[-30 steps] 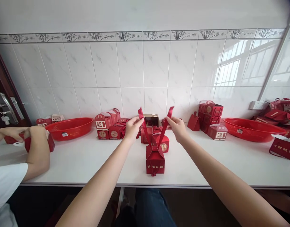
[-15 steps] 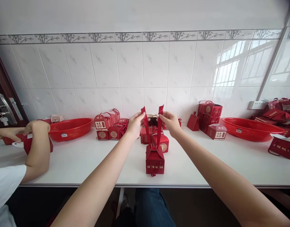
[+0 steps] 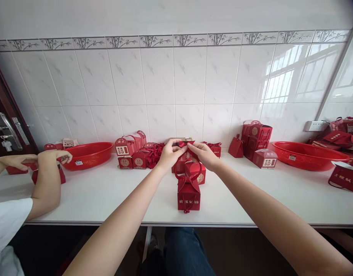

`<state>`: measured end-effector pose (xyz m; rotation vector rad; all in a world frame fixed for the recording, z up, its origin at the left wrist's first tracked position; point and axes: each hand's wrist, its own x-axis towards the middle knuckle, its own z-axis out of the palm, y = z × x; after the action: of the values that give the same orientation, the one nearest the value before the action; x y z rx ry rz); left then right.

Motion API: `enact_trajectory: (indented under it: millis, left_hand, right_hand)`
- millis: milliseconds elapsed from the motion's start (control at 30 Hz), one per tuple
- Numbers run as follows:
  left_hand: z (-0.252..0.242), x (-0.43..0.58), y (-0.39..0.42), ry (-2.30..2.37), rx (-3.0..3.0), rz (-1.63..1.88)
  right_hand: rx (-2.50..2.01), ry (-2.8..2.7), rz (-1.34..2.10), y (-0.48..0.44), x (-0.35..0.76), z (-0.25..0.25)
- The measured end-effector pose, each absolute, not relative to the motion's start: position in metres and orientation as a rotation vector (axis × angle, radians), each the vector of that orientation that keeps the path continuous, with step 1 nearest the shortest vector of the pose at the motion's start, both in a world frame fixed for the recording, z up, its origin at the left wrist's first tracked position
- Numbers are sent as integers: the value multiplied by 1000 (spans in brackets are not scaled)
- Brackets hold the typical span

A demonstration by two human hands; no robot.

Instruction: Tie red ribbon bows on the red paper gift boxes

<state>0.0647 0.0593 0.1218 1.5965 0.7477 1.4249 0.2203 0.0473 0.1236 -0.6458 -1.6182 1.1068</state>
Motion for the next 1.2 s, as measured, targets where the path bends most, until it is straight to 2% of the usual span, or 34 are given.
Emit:
enact_trajectory:
  millis: [133,200,433,567,633,733,833,933,1033,1200]
  left_hand:
    - [115,57,58,664,1605,1272]
    - [112,55,59,669,1537,1253]
    - [110,55,63,744,1377,1299]
    - [110,59,60,749,1429,1269]
    - [109,62,58,764,1490,1296]
    - [106,60,54,837,1647,1386]
    - [100,43,54,1041,2169,1503]
    - [85,9,59,1407,2526,1525]
    - [56,-35,63,1763,2563,1269]
    - [-5,-74,58,1774,2590,956]
  right_hand:
    - [-629,-1604,1108,56,227,114]
    - [-647,-1694,955,60,233,110]
    - [-680,-2206,-235,64,251,101]
    - [-751,-2242,-602,64,251,98]
    - [-760,-2238,-585,63,249,95]
    - [-812,-2103,-365,60,248,89]
    - [-963,-1854,-105,57,258,77]
    - [-1294,-1673,6,52,287,55]
    - [-1534,-1613,63,43,328,22]
    - [-1756,-1638,249,32,372,-35]
